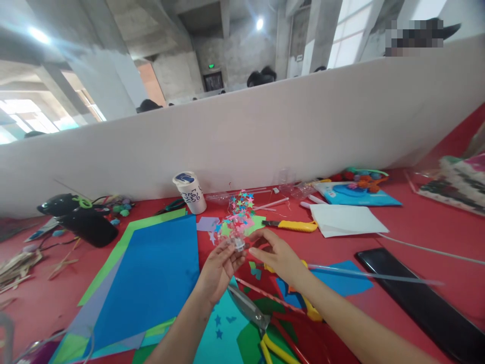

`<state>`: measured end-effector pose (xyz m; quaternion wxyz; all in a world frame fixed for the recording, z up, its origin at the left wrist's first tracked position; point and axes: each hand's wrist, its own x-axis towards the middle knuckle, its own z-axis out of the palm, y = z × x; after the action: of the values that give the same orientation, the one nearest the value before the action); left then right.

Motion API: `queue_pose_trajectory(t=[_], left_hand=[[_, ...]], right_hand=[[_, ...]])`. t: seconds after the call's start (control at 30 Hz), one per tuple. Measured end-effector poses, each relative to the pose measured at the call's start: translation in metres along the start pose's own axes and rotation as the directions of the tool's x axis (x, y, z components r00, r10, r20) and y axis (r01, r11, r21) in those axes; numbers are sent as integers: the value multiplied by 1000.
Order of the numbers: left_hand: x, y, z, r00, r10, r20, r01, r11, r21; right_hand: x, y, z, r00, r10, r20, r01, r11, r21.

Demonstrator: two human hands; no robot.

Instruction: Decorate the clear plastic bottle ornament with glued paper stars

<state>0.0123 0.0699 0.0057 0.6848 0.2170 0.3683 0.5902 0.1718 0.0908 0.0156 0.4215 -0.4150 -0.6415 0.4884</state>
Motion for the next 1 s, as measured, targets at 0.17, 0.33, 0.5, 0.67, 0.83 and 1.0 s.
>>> queue_pose_trajectory(t=[0.17, 0.33, 0.5, 0.67, 0.83, 1.0], left_hand=[[-6, 0, 6, 997, 71, 8, -71, 996, 56], [-4, -6, 11, 987, 162, -21, -157, 976, 151], [8, -11, 10, 951, 297, -80, -260, 916, 306], [22, -9, 5, 923, 378, -76, -300, 829, 472], [30, -3, -7, 944, 328, -24, -241, 739, 629], [31, 1, -25, 991, 119, 52, -119, 668, 734]], right_hand=[[-2, -2, 4, 1000, -1, -26, 2, 1000, 28], [-5, -2, 7, 997, 6, -77, -1, 998, 59], [-6, -2, 6, 990, 130, -53, -117, 972, 206], [1, -3, 2, 973, 222, 60, -227, 894, 386], [21, 5, -8, 946, 312, 88, -323, 879, 352], [38, 17, -12, 909, 402, 113, -417, 884, 213]])
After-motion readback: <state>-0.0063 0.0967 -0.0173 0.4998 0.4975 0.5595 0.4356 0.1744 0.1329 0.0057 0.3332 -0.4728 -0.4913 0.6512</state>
